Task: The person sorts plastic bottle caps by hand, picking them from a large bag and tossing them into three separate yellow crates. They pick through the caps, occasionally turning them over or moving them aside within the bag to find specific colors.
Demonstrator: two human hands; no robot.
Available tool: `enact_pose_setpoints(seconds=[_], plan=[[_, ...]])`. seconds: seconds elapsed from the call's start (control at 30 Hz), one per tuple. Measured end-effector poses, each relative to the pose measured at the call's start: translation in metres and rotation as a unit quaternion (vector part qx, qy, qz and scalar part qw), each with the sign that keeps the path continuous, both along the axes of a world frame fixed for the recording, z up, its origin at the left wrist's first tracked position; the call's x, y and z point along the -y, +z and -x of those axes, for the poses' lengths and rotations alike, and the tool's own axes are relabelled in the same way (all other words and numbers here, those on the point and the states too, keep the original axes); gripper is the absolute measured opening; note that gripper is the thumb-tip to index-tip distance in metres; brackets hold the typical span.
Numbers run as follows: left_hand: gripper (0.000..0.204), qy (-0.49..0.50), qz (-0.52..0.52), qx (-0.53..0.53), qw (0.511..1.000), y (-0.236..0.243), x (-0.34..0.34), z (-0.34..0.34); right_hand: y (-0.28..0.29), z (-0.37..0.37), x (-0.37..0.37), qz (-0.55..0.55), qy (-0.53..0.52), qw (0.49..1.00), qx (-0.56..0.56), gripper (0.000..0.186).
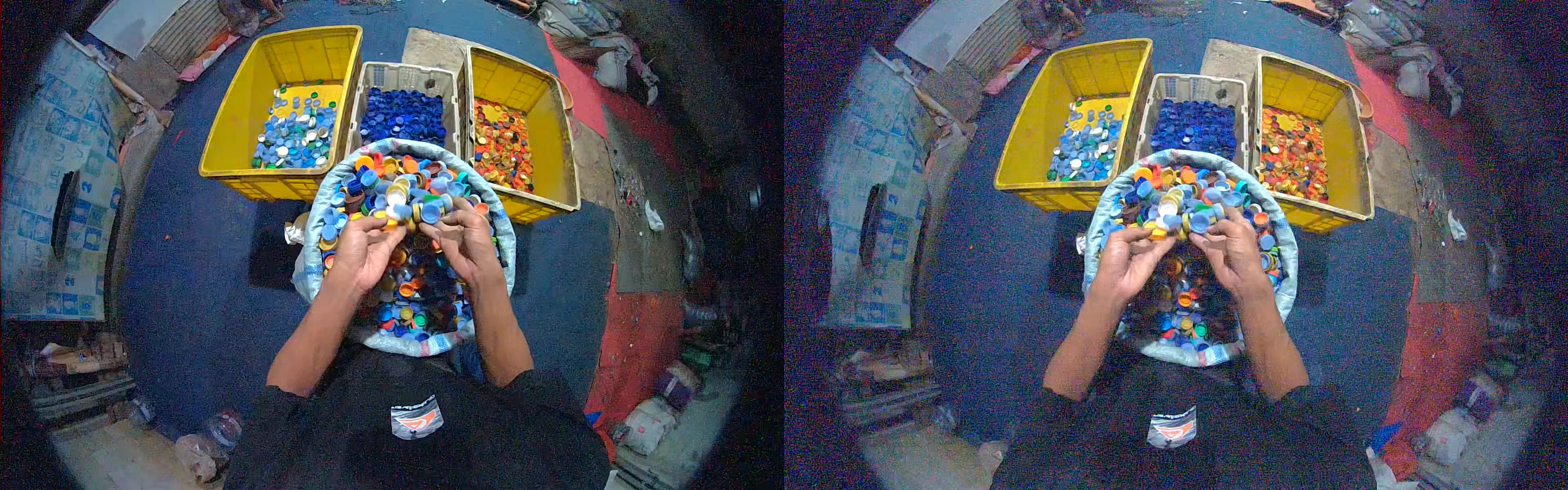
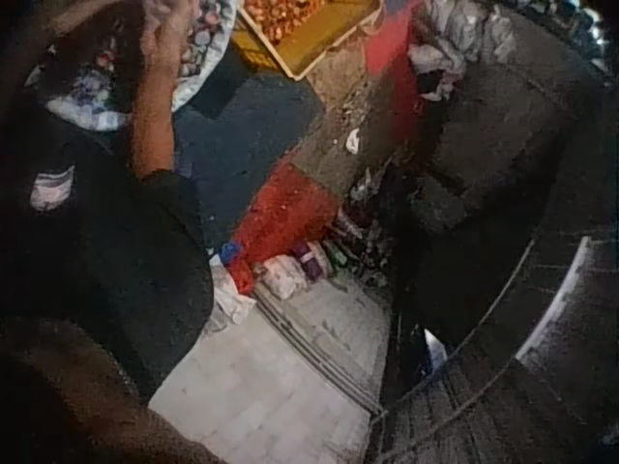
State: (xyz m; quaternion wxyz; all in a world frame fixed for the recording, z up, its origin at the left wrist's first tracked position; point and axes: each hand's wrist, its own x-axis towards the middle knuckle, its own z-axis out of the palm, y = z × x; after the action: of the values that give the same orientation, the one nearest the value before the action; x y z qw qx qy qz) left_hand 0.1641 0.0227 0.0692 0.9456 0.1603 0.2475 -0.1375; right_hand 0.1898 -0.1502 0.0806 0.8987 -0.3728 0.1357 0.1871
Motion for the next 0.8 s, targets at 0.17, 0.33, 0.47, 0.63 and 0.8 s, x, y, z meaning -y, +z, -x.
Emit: enact_pose_setpoints(seconds=[0.17,0.33,0.47,0.63,0.8], plan=[[0.025,-0.023,-0.102,0.059,0.993,0.0,-0.005,-0.004,0.004,-0.001,-0.005,0.128,0.009,0.991,0.026,0.054],[0.039,-0.057,-0.236,0.075,0.967,-0.009,0.001,0.0,-0.034,-0.006,-0.008,0.334,-0.032,0.929,0.154,0.062],[0.048,-0.036,-0.354,0.123,0.926,-0.023,-0.001,0.007,-0.052,-0.001,-0.007,0.336,-0.073,0.921,0.186,0.049],[0.032,0.015,-0.568,0.137,0.811,-0.033,-0.001,0.026,-0.042,0.014,-0.006,0.604,-0.095,0.701,0.368,0.041],[0.023,0.079,-0.707,0.137,0.689,-0.051,-0.006,0.057,-0.051,0.04,-0.001,0.677,-0.124,0.61,0.391,0.033]])
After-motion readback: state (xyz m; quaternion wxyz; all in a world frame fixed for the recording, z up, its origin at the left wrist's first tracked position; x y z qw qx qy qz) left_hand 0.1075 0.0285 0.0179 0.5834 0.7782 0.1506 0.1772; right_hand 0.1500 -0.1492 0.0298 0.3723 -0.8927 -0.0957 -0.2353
